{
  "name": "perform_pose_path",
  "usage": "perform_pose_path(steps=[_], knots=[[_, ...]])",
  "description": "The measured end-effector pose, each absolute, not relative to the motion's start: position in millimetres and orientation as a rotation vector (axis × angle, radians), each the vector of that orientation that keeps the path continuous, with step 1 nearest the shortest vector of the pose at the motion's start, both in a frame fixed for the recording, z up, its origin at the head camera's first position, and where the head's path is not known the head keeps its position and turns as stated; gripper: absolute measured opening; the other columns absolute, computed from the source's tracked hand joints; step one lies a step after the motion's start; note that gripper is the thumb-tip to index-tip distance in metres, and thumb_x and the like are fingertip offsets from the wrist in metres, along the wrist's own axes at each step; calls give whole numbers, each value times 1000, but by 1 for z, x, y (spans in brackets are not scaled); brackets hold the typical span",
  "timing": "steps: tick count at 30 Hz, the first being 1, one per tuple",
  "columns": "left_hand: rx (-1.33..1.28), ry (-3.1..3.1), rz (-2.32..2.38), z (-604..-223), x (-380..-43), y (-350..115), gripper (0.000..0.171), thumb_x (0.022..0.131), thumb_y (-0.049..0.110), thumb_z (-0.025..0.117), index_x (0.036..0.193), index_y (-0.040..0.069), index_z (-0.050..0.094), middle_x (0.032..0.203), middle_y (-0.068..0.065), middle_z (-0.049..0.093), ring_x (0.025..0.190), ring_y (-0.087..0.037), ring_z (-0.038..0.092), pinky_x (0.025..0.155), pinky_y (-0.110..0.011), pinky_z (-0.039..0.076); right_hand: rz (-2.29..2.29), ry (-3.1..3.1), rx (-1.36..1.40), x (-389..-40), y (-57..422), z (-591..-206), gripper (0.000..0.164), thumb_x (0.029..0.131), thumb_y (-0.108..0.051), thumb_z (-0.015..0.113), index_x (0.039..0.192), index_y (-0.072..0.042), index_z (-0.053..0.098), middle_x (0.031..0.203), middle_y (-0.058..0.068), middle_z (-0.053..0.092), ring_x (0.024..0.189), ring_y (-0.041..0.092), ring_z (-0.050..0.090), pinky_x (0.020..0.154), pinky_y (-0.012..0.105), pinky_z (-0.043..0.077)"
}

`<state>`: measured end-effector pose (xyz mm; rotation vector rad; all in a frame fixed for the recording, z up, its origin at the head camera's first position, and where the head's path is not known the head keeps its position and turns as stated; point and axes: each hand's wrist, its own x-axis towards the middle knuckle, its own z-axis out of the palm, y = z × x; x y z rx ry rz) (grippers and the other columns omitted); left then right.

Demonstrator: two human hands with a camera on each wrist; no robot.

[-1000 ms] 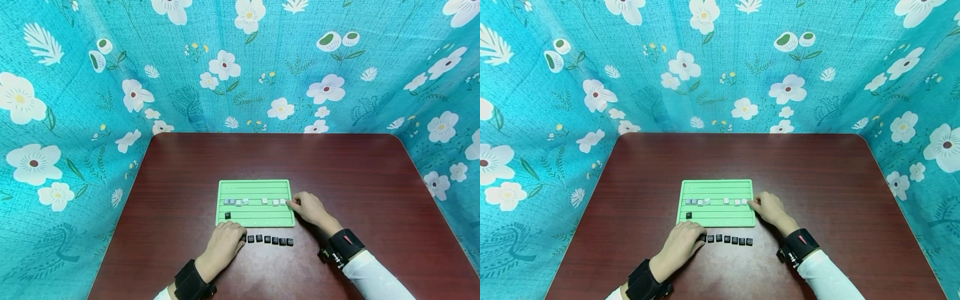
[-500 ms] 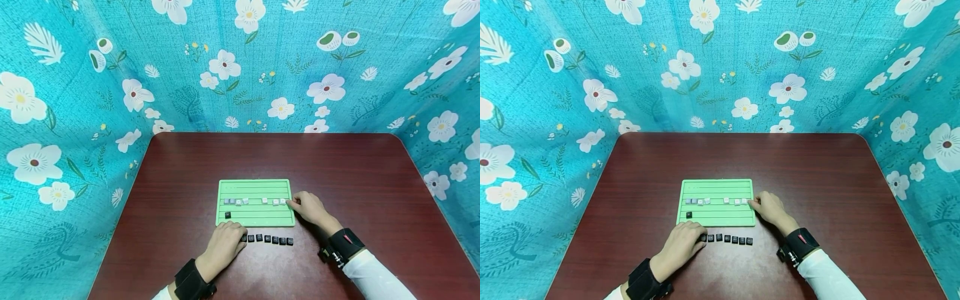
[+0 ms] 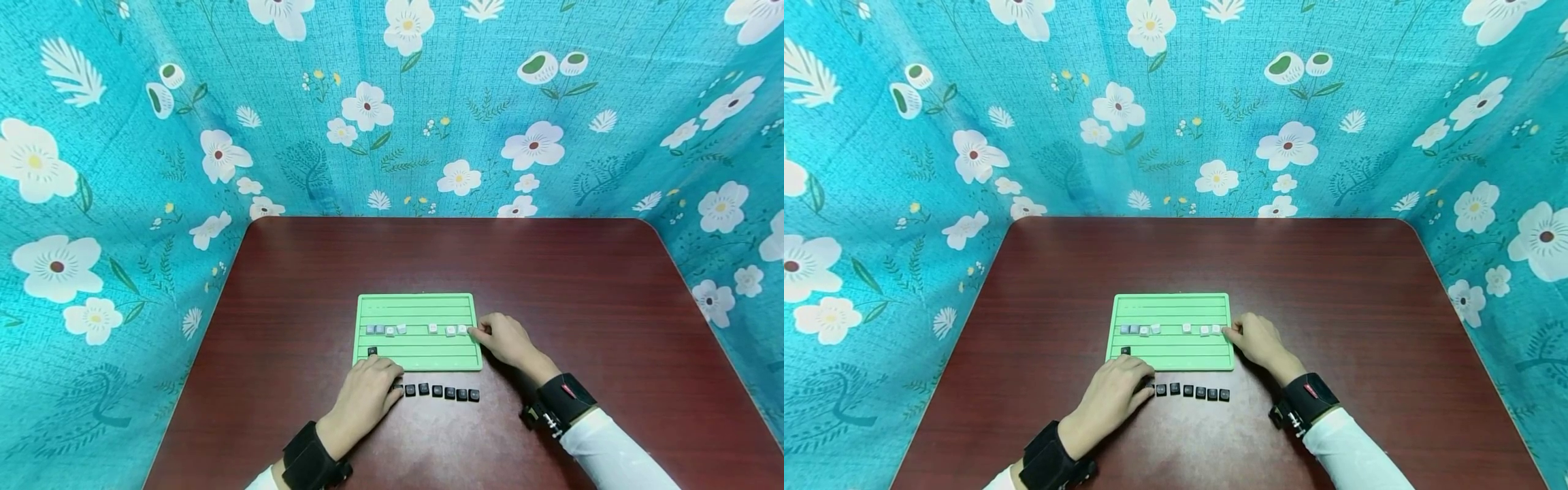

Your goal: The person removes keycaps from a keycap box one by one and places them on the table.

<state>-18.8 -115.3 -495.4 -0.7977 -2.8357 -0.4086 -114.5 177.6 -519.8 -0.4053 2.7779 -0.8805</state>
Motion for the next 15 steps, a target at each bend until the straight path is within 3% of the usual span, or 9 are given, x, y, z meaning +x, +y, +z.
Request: perform_pose_path(steps=[7, 15], knots=[[-778, -2743, -446, -494, -24, -116, 15, 80, 25, 69, 91, 15, 69, 90, 5, 66, 84, -13, 56, 70, -31, 46, -883, 2780, -411, -114, 177, -521, 42, 91, -36, 57, 57, -16, 41, 50, -6, 28, 42, 11, 22, 44, 25, 18], [-749, -2752, -460, -488, -33, -119, 24, 78, 29, 71, 97, 13, 70, 95, 3, 67, 92, -15, 59, 79, -33, 48, -893, 2777, -412, -114, 178, -519, 42, 91, -36, 57, 57, -16, 41, 50, -6, 28, 42, 11, 23, 44, 25, 18]])
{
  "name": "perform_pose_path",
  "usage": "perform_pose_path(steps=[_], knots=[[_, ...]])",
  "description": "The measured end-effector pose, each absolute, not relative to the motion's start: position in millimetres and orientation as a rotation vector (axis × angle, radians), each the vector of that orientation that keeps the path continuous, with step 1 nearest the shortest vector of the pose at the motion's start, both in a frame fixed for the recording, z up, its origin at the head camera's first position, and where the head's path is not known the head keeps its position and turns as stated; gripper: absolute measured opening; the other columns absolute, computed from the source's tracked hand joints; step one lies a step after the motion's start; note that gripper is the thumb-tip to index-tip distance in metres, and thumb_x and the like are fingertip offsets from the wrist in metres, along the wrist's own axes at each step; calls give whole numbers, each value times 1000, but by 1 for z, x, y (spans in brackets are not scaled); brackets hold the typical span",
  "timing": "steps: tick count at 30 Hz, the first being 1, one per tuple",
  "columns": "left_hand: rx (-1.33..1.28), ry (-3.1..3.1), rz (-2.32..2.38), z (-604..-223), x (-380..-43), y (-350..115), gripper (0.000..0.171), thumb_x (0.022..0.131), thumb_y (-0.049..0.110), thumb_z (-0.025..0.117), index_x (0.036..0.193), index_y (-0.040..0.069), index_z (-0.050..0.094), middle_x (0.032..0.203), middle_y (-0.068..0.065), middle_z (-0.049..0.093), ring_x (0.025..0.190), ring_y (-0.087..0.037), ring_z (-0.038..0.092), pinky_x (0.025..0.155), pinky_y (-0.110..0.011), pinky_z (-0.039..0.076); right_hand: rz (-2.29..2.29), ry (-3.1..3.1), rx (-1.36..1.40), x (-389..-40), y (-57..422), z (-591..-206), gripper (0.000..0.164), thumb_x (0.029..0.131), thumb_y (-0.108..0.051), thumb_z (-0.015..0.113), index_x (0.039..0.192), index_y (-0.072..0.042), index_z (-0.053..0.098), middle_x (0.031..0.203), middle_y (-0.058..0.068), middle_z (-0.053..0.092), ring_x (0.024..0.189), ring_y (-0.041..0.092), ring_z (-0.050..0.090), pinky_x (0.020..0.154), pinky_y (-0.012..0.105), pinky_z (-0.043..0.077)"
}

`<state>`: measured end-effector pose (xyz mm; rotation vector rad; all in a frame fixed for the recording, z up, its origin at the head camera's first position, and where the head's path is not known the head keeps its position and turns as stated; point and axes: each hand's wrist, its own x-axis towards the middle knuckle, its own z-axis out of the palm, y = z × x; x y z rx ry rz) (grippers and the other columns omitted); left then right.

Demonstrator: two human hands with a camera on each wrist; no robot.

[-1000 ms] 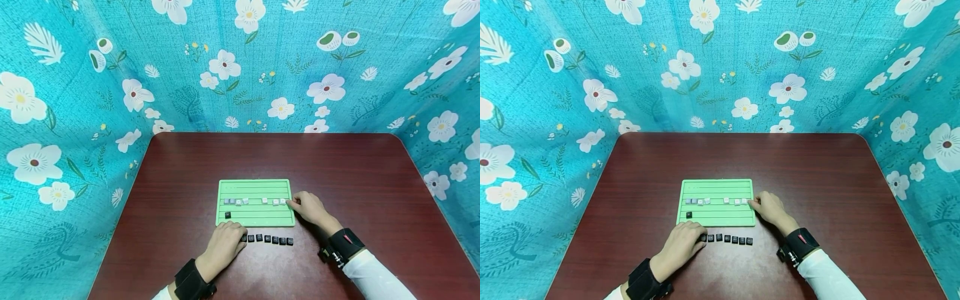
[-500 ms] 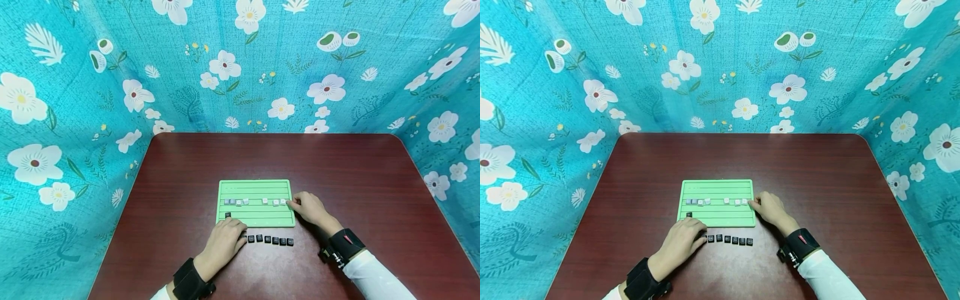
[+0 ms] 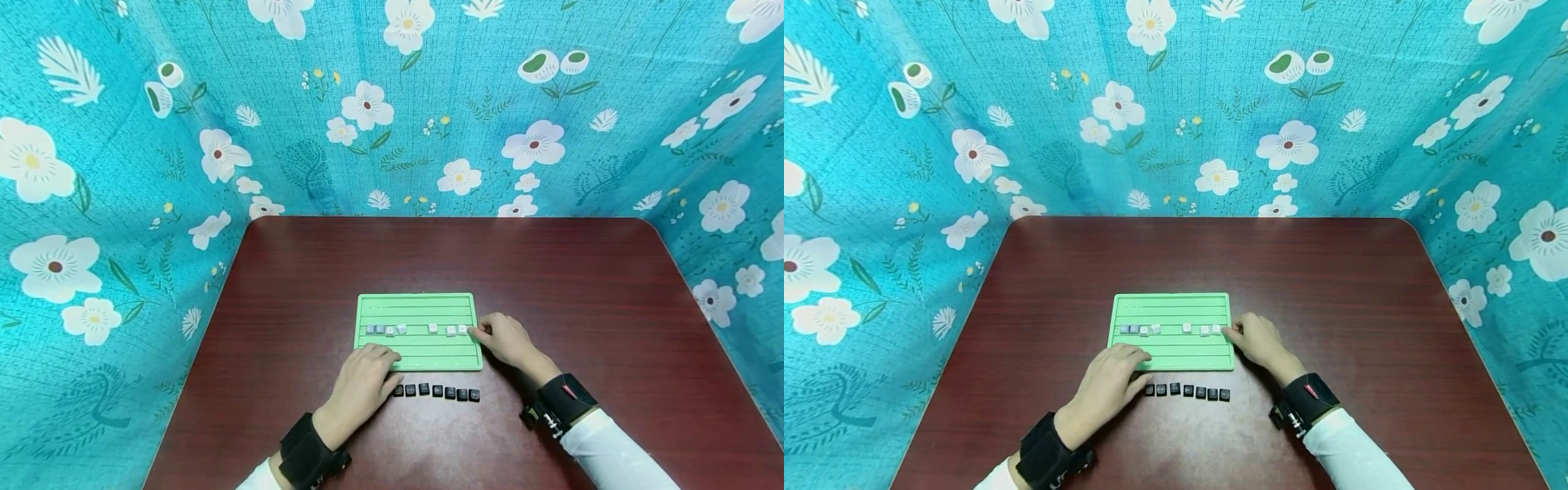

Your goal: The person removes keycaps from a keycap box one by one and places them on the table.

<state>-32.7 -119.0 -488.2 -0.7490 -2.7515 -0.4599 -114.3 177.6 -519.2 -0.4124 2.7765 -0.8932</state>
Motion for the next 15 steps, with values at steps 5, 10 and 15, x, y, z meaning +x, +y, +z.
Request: perform_pose_path(steps=[5, 10, 15], knots=[[-744, -2722, -448, -487, -38, -120, 26, 76, 28, 73, 97, 13, 69, 95, 2, 67, 93, -16, 59, 78, -33, 48, -893, 2776, -416, -114, 178, -520, 42, 91, -36, 56, 57, -16, 42, 50, -6, 28, 42, 11, 22, 44, 25, 19], [-740, -2709, -436, -484, -42, -122, 28, 76, 28, 73, 99, 12, 69, 96, -1, 66, 95, -19, 59, 77, -36, 48, -892, 2776, -412, -114, 178, -520, 41, 91, -36, 56, 58, -16, 42, 50, -6, 28, 42, 12, 22, 44, 26, 19], [-695, -2760, -431, -482, -46, -125, 31, 77, 29, 73, 101, 10, 69, 98, -2, 67, 94, -20, 59, 76, -36, 47, -881, 2776, -405, -114, 178, -520, 41, 91, -35, 56, 58, -16, 41, 50, -5, 28, 42, 12, 23, 45, 26, 19]])
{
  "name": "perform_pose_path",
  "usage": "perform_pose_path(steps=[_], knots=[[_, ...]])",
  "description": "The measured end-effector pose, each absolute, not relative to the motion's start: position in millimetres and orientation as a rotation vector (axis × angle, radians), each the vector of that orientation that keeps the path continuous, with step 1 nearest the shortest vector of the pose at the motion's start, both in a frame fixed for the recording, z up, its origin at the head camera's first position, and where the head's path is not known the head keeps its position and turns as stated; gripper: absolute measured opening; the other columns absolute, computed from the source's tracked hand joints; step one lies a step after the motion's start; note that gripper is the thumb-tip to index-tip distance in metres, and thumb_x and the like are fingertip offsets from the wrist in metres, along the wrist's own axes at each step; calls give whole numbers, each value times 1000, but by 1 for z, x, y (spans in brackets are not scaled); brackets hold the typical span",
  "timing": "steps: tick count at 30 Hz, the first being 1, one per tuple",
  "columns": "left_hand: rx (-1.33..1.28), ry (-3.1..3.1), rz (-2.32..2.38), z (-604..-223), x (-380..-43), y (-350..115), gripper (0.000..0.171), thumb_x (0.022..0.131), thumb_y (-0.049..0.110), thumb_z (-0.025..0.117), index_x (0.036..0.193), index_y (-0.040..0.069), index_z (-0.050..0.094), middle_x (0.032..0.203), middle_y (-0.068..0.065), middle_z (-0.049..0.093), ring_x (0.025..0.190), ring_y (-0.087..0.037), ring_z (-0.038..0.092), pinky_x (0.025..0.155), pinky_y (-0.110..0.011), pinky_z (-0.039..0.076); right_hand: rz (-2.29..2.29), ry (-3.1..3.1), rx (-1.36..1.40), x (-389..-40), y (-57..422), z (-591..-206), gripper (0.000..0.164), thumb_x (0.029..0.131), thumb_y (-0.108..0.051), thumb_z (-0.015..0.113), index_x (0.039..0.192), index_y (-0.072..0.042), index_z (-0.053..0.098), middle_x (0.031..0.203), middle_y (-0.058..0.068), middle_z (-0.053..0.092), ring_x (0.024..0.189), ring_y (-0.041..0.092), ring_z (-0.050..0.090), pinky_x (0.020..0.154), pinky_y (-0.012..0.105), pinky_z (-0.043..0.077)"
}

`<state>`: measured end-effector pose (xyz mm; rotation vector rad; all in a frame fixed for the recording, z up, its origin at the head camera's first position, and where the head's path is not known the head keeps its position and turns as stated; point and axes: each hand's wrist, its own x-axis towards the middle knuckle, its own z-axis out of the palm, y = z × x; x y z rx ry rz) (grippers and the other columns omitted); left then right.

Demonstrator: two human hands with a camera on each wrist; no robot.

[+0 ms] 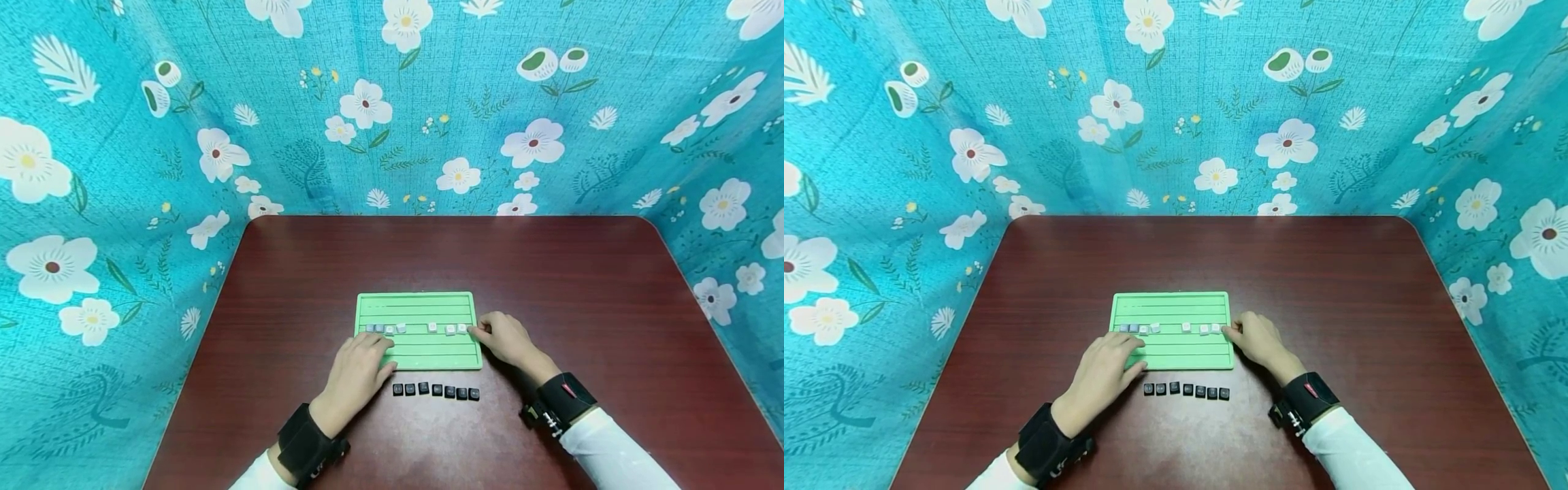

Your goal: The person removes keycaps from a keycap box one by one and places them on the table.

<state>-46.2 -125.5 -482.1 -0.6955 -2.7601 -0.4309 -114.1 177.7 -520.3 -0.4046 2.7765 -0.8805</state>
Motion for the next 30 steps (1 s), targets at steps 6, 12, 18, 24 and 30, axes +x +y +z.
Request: perform_pose_path(steps=[6, 12, 18, 24, 30], knots=[[-603, -2817, -427, -483, -51, -132, 31, 76, 29, 73, 102, 11, 70, 99, -2, 67, 91, -19, 58, 75, -35, 46, -880, 2779, -398, -115, 178, -521, 42, 91, -35, 56, 57, -16, 40, 50, -6, 27, 43, 12, 22, 45, 26, 19], [-584, -2837, -407, -489, -54, -136, 31, 76, 28, 73, 101, 11, 69, 99, -2, 66, 90, -20, 58, 75, -36, 46, -883, 2778, -397, -115, 178, -522, 42, 91, -35, 56, 57, -16, 40, 50, -6, 27, 43, 12, 22, 45, 26, 18], [-574, -2855, -388, -493, -57, -140, 31, 74, 25, 74, 102, 11, 69, 101, -2, 67, 91, -20, 58, 73, -35, 45, -885, 2775, -401, -115, 178, -522, 42, 91, -35, 56, 58, -16, 41, 50, -6, 28, 43, 12, 23, 45, 26, 19], [-569, -2887, -347, -493, -58, -143, 32, 74, 23, 75, 102, 11, 69, 100, -2, 67, 90, -21, 58, 73, -35, 44, -870, 2780, -383, -115, 177, -522, 42, 91, -37, 56, 58, -16, 41, 50, -6, 28, 43, 12, 24, 45, 26, 19], [-561, -2905, -331, -495, -57, -144, 32, 74, 21, 75, 104, 11, 69, 102, -3, 68, 92, -21, 59, 74, -34, 45, -865, 2787, -374, -115, 177, -522, 42, 90, -37, 57, 58, -16, 41, 50, -6, 29, 43, 11, 24, 44, 26, 19]])
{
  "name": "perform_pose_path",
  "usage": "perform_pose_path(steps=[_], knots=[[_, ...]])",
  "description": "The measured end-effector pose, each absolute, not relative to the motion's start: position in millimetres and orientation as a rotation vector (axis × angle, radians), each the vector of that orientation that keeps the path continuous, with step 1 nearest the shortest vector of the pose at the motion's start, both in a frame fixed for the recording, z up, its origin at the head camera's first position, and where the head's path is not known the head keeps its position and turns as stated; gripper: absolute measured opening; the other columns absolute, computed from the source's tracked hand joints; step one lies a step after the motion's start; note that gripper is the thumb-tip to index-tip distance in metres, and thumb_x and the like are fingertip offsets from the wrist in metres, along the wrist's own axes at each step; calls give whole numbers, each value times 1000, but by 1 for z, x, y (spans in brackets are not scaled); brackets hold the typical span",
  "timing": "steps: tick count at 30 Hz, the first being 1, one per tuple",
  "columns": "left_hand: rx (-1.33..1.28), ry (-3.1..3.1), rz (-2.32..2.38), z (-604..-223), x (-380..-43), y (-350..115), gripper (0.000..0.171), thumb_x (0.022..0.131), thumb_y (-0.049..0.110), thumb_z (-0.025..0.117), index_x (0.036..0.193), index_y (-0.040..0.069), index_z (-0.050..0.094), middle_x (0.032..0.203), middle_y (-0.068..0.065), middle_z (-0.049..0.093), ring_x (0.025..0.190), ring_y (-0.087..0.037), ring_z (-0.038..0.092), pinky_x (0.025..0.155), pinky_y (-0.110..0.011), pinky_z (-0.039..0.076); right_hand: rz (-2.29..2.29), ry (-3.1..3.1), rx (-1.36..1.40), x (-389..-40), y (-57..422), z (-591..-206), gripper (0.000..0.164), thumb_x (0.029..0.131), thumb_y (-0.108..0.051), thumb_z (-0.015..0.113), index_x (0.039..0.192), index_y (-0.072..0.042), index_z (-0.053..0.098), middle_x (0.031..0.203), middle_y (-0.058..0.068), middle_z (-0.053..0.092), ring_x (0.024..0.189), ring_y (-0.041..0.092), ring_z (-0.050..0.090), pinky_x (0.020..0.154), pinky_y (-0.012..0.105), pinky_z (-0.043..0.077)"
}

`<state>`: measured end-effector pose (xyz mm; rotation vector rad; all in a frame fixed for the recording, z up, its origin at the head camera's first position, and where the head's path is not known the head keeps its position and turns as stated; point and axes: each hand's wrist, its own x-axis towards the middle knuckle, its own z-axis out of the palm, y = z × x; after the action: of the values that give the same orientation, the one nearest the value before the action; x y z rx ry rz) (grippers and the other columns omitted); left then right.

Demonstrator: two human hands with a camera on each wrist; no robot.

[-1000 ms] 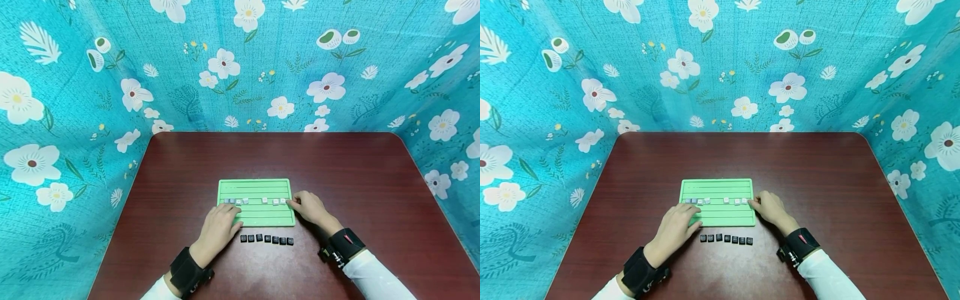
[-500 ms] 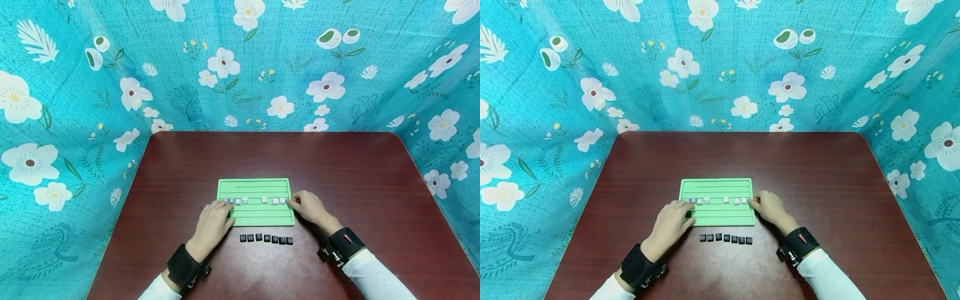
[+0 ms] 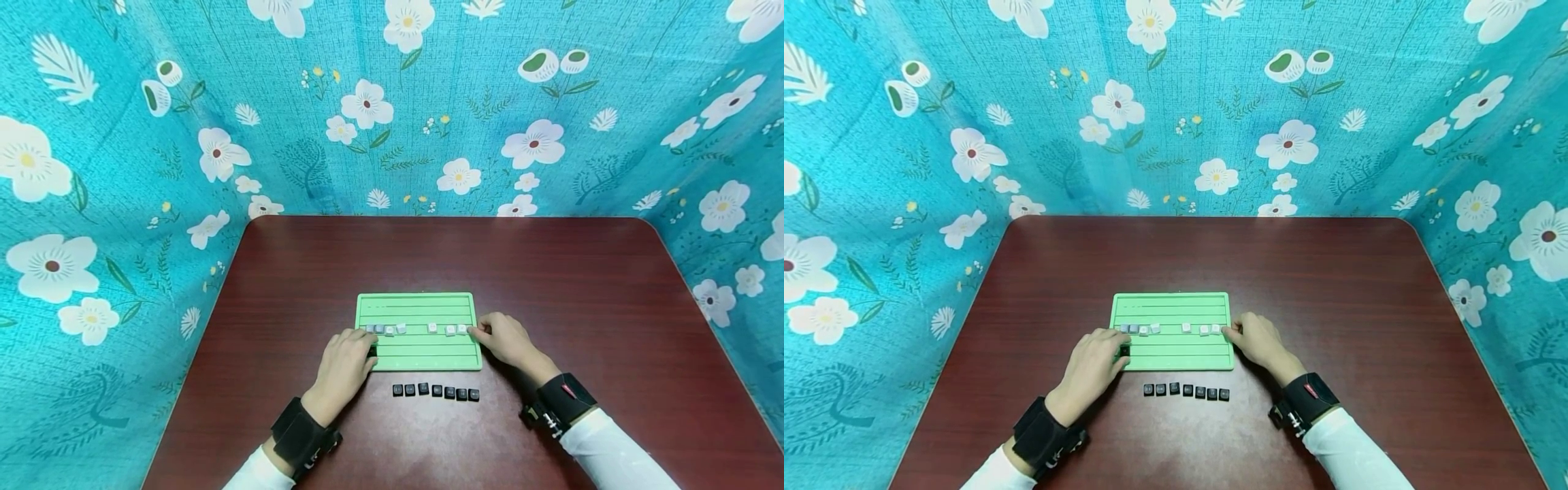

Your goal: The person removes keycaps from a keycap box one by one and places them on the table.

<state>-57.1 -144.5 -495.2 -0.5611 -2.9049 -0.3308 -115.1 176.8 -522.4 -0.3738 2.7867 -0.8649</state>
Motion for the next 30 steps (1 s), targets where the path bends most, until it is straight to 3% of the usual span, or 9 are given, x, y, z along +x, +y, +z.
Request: perform_pose_path(steps=[10, 18, 30], knots=[[-556, -2907, -338, -499, -58, -146, 29, 74, 19, 75, 102, 12, 70, 98, -1, 67, 88, -20, 59, 70, -33, 44, -867, 2782, -362, -115, 177, -522, 42, 90, -37, 57, 58, -16, 42, 50, -6, 29, 43, 11, 24, 44, 25, 18], [-557, -2890, -326, -500, -58, -146, 17, 74, 16, 74, 90, 15, 69, 89, 1, 65, 83, -19, 57, 68, -33, 43, -876, 2783, -382, -115, 177, -523, 42, 90, -37, 57, 58, -16, 41, 50, -6, 28, 42, 11, 23, 44, 25, 18], [-545, -2913, -289, -498, -59, -146, 18, 78, 19, 72, 95, 14, 70, 92, 2, 66, 85, -18, 57, 69, -32, 43, -892, 2774, -384, -115, 178, -523, 43, 91, -37, 57, 58, -16, 39, 50, -6, 27, 42, 11, 22, 44, 25, 18]])
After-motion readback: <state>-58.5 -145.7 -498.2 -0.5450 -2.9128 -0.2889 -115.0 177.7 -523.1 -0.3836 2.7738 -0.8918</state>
